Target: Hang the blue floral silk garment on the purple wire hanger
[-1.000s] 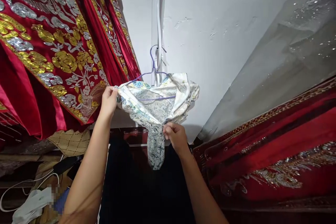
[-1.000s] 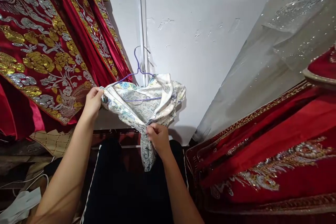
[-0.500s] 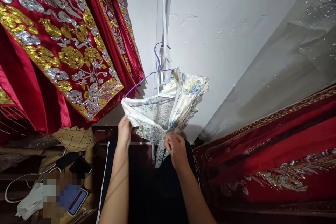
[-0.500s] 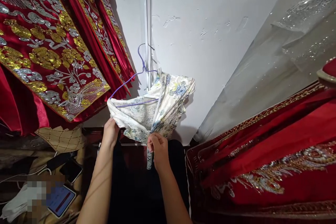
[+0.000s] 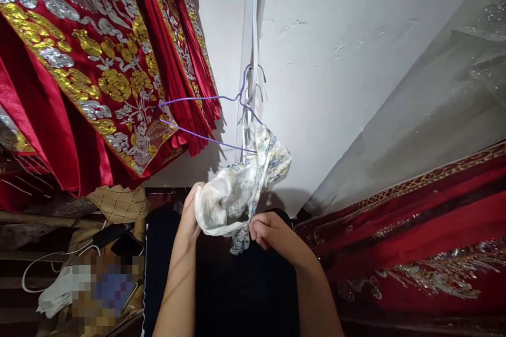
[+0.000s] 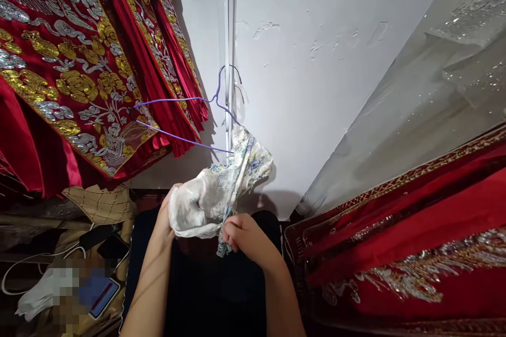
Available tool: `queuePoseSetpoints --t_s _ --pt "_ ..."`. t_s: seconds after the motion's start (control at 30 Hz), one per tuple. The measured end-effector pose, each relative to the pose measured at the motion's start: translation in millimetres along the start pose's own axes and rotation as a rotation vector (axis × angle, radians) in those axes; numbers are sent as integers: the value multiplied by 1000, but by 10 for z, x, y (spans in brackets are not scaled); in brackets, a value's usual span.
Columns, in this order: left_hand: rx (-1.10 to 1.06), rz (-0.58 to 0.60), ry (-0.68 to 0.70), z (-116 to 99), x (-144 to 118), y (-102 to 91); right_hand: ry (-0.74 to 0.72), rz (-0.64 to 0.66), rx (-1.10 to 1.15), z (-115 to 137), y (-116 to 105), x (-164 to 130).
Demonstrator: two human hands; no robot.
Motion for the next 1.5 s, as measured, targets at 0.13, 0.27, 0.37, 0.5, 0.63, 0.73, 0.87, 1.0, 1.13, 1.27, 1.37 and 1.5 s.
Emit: queuePoseSetpoints --t_s 0.13,0.27,0.37,0.5,0.63,0.73,0.87,1.0,1.13,1.27,1.37,1.5 --pt "-121 123 -120 -156 -237 255 -23 -55 -138 -32 -9 13" --pt "-64 290 -144 -217 -511 536 -85 -290 36 37 -18 93" --pt "85 461 -25 -308 -747 789 -60 -254 376 84 76 155" --pt "396 664 305 -505 -1062 1087 14 -268 722 145 95 198" --pt "608 807 581 -718 -1281 1255 101 -232 811 258 152 210" --pt "615 800 735 -947 -1292 1251 71 -178 710 423 206 209" --pt "591 599 604 -1079 -966 1078 91 52 599 628 285 169" --pt "700 718 359 -805 -650 910 110 246 407 782 229 98" --pt "848 864 321 -621 -474 700 -165 311 89 1011 26 114" --pt "1058 737 467 -753 -268 494 -390 -32 -109 1220 -384 350" --pt "1159 689 579 -908 -143 410 -530 -374 -91 1320 -710 621" --pt "1245 703 568 -956 -68 323 -594 -561 -128 1176 -938 1087"
Point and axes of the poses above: each hand's wrist, its own x-axis towards the middle knuckle, its own y-axis out of the palm, z = x × y, the point moved 6 cm from there along x, towards the middle knuckle, and after that the axes turned 14 degrees about -z, right-handed, at the moved point
